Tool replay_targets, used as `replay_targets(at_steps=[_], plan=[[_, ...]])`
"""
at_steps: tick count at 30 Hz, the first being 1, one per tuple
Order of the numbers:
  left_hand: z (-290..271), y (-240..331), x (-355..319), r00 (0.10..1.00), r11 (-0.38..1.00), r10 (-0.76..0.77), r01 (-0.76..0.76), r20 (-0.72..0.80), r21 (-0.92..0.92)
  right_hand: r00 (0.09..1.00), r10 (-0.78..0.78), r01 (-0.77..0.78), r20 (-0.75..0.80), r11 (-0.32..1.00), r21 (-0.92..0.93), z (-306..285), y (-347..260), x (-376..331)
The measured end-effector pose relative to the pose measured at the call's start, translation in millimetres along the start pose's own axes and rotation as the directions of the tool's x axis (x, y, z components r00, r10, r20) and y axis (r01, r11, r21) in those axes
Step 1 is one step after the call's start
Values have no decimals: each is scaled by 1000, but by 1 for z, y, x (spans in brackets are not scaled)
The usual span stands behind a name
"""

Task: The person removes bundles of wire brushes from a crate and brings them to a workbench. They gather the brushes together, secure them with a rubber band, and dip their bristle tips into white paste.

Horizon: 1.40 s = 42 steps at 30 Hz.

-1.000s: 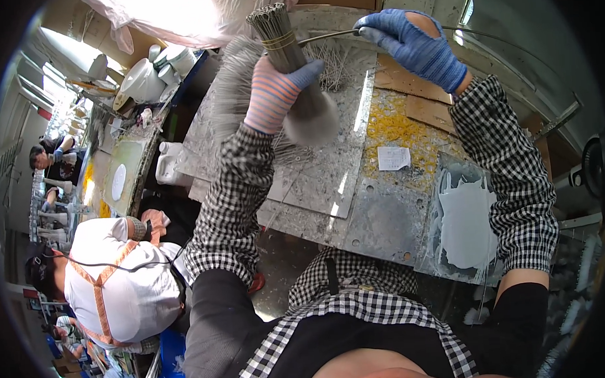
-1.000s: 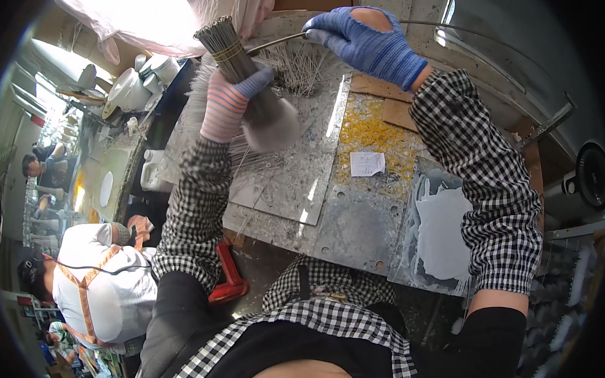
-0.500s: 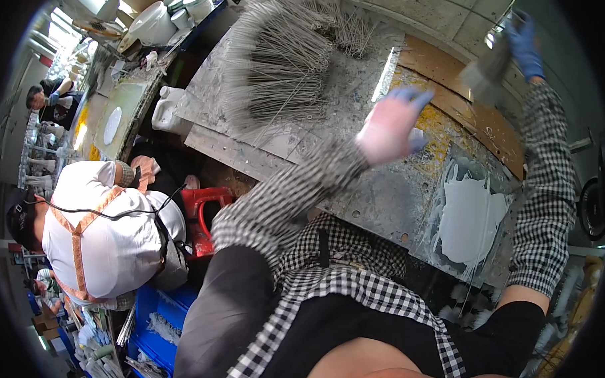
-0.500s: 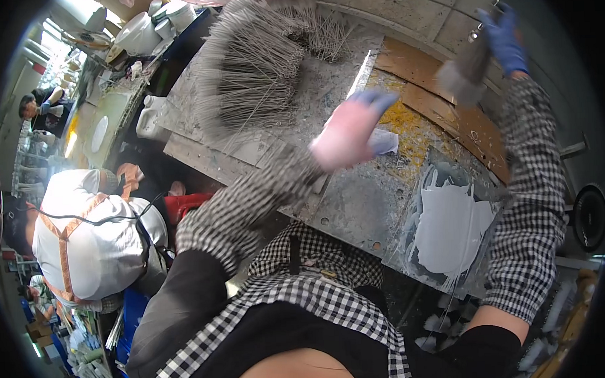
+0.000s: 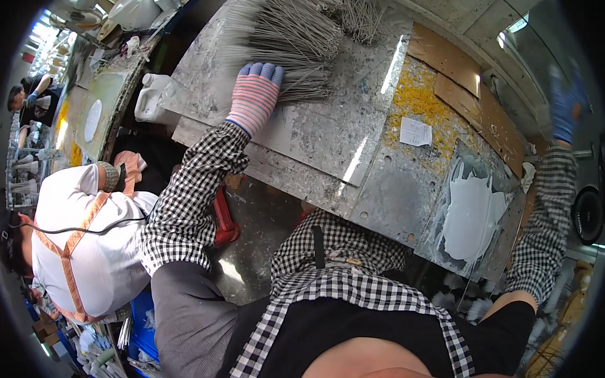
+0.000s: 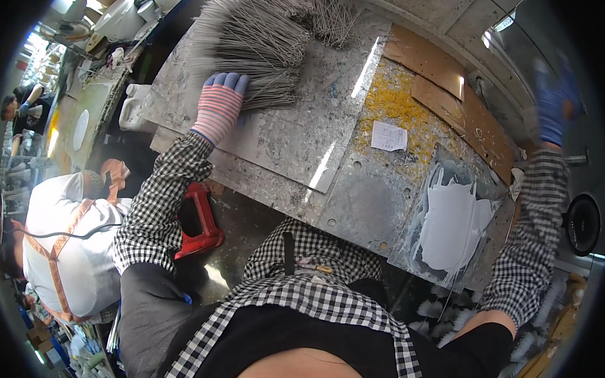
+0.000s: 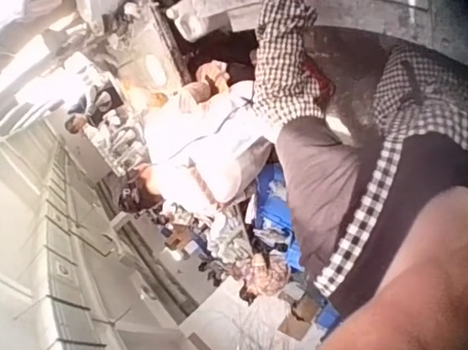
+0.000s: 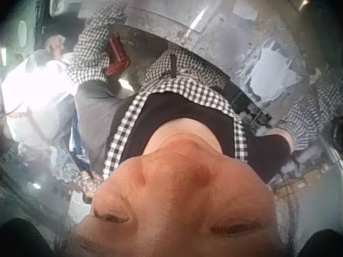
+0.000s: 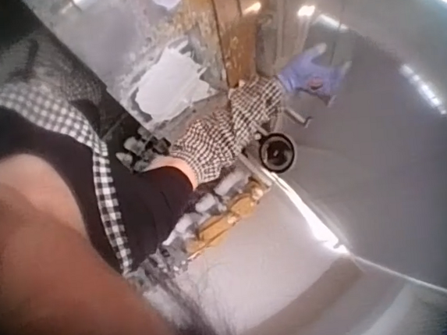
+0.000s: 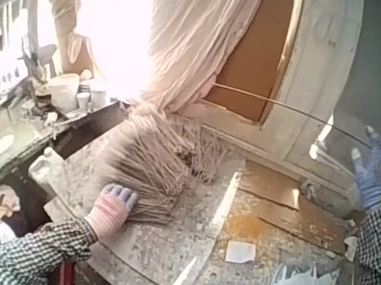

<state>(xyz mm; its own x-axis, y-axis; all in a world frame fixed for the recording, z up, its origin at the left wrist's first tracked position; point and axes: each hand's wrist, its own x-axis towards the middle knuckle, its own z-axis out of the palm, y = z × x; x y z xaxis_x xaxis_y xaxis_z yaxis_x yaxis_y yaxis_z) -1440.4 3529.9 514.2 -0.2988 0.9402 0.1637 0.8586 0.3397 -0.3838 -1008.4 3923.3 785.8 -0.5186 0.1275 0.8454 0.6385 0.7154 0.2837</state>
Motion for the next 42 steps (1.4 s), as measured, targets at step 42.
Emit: replay_targets(at_steps=[42], plan=[[14, 58, -34, 995, 983, 62, -74, -75, -166, 486, -772, 208, 410, 557, 804, 184, -461, -91]])
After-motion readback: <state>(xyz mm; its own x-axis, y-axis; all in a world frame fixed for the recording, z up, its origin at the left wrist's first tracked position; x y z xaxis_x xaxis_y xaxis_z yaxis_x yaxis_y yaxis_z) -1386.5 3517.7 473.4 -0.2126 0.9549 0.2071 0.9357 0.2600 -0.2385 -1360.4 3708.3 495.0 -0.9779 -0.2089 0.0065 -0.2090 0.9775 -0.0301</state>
